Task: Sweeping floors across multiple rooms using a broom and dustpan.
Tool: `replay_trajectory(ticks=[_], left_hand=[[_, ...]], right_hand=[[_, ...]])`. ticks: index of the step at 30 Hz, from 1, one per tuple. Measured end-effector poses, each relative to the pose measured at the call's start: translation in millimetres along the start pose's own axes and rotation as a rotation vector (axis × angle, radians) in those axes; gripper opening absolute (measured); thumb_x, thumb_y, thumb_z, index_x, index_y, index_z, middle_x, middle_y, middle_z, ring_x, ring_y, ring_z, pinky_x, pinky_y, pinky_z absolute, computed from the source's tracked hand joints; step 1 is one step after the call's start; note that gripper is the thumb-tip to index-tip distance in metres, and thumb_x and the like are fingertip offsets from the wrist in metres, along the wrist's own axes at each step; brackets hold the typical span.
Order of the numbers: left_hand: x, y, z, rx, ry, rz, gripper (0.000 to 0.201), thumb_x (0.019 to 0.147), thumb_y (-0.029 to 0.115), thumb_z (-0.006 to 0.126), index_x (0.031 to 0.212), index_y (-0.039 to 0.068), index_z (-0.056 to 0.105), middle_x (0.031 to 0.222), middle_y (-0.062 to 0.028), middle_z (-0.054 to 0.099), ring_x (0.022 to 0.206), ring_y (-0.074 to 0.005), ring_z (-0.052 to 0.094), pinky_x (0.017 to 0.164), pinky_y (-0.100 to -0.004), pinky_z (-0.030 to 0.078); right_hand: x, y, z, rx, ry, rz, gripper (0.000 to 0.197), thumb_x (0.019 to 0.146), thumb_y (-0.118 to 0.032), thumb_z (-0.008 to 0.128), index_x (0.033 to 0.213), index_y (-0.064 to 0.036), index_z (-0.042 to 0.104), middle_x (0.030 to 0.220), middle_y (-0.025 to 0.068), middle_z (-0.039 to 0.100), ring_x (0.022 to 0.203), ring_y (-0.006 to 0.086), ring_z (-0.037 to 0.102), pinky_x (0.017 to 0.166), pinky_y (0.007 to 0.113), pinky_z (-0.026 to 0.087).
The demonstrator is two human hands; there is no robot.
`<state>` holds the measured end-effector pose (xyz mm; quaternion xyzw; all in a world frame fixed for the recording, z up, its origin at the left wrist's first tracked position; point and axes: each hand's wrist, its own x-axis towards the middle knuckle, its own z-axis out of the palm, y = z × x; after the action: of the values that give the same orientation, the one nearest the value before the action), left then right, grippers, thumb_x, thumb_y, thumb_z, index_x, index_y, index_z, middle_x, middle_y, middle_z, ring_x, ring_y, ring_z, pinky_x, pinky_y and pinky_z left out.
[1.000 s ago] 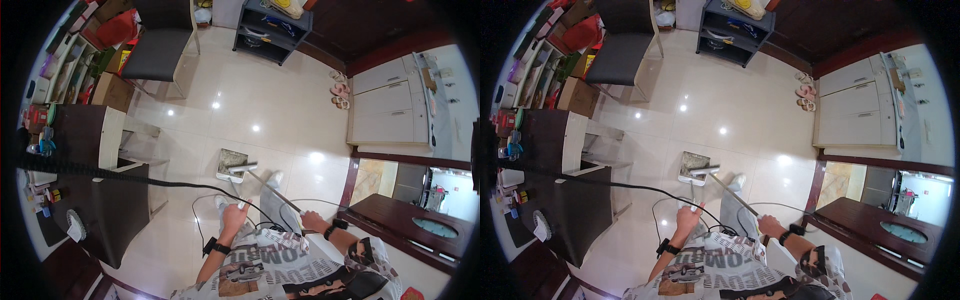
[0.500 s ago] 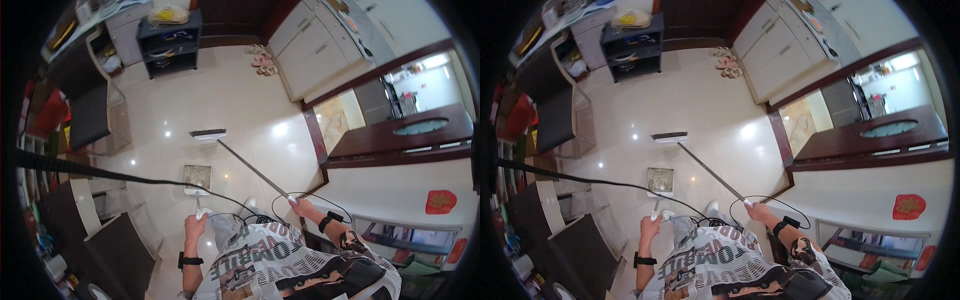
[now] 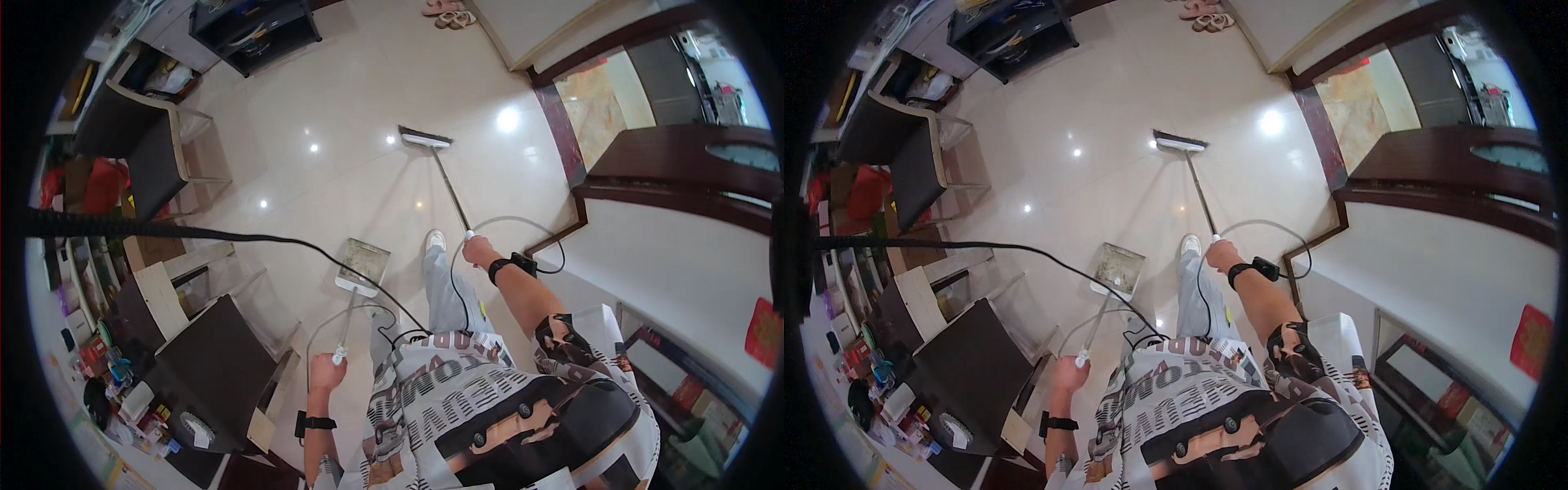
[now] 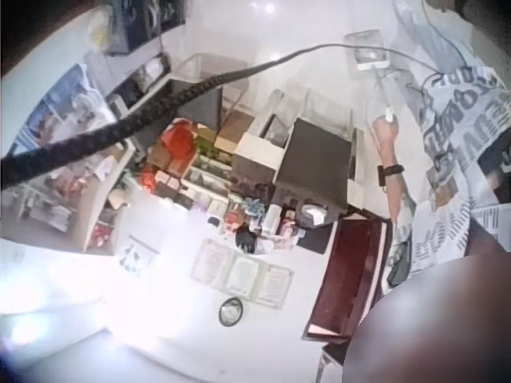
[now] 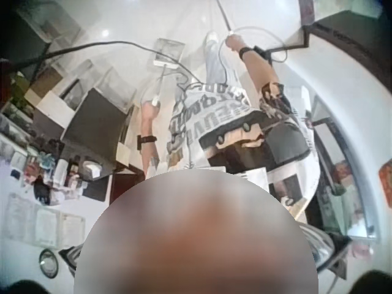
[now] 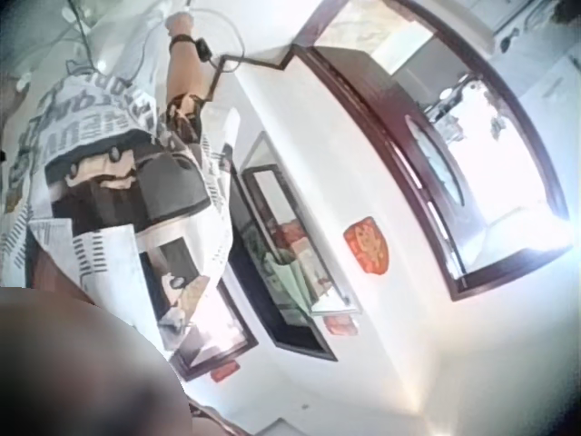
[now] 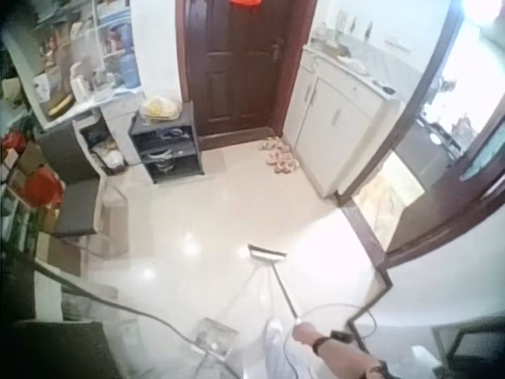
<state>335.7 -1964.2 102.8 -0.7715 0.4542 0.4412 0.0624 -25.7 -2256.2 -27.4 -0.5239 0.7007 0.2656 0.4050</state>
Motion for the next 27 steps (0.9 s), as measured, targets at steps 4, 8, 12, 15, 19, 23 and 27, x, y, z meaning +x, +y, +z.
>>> replay_trajectory(ticks=[4, 8, 12, 15, 19, 23, 27], left_hand=[[-9.2, -51.9, 50.0, 0.083, -0.008, 0.131, 0.026, 0.071, 0.026, 0.062, 0.068, 0.0, 0.065, 0.069, -0.024, 0.06, 0.07, -0.0409, 0.059, 0.068, -0.0472, 0.048], [-30.5, -72.0, 69.0, -0.044, -0.065, 0.178, 0.03, 0.073, 0.03, 0.061, 0.072, 0.001, 0.065, 0.073, -0.0246, 0.061, 0.075, -0.041, 0.06, 0.071, -0.0477, 0.048], [-46.6, -86.9, 86.2, -0.073, 0.018, 0.146, 0.032, 0.074, 0.033, 0.061, 0.074, 0.001, 0.066, 0.071, -0.0239, 0.061, 0.074, -0.0405, 0.06, 0.07, -0.0474, 0.049], [-58.6, -93.9, 83.9, -0.112, 0.148, 0.129, 0.033, 0.075, 0.032, 0.061, 0.073, 0.0, 0.066, 0.07, -0.0233, 0.062, 0.072, -0.0407, 0.061, 0.068, -0.0478, 0.048], [-105.7, -153.8, 78.5, -0.115, 0.266, 0.063, 0.033, 0.077, 0.03, 0.06, 0.071, -0.002, 0.065, 0.069, -0.023, 0.062, 0.069, -0.0413, 0.06, 0.066, -0.0489, 0.047], [-129.1, -195.3, 65.7, -0.167, 0.335, -0.034, 0.033, 0.078, 0.03, 0.06, 0.071, -0.002, 0.065, 0.068, -0.0234, 0.061, 0.068, -0.0412, 0.06, 0.067, -0.0489, 0.047], [-97.2, -224.8, 85.6, -0.213, 0.34, -0.099, 0.035, 0.079, 0.03, 0.059, 0.069, -0.003, 0.064, 0.067, -0.0234, 0.061, 0.068, -0.0417, 0.059, 0.066, -0.0482, 0.047]], right_hand=[[-37.1, 17.3, 59.9, -0.044, -0.008, -0.029, 0.031, 0.087, -0.02, 0.043, 0.094, 0.0047, 0.062, 0.082, 0.0154, 0.066, 0.063, 0.0259, 0.066, 0.059, 0.035, 0.055], [-121.8, 55.7, 131.4, -0.341, -0.15, -0.192, 0.026, 0.083, -0.018, 0.047, 0.085, 0.0022, 0.064, 0.081, 0.0171, 0.066, 0.07, 0.0263, 0.067, 0.061, 0.037, 0.055], [-227.6, 114.2, 218.2, -0.545, -0.101, -0.407, 0.032, 0.084, -0.028, 0.049, 0.081, 0.0006, 0.064, 0.077, 0.0208, 0.065, 0.077, 0.0329, 0.064, 0.068, 0.044, 0.052], [-283.8, 104.6, 206.3, -0.263, -0.023, -0.178, 0.05, 0.088, -0.039, 0.044, 0.076, 0.0066, 0.062, 0.076, 0.0266, 0.062, 0.065, 0.0375, 0.063, 0.062, 0.044, 0.051], [-266.2, 75.1, 243.9, -0.147, 0.199, -0.258, 0.058, 0.087, -0.045, 0.044, 0.072, 0.0084, 0.061, 0.074, 0.0296, 0.06, 0.071, 0.0435, 0.06, 0.068, 0.049, 0.047], [-174.2, -67.7, 244.4, -0.061, 0.164, -0.282, 0.048, 0.089, -0.039, 0.04, 0.087, 0.0051, 0.06, 0.084, 0.0265, 0.062, 0.083, 0.0408, 0.06, 0.076, 0.049, 0.047], [-73.7, -195.8, 257.4, -0.039, 0.127, -0.317, 0.035, 0.087, -0.028, 0.042, 0.091, 0.0008, 0.061, 0.082, 0.0199, 0.065, 0.067, 0.0286, 0.066, 0.061, 0.039, 0.053]])
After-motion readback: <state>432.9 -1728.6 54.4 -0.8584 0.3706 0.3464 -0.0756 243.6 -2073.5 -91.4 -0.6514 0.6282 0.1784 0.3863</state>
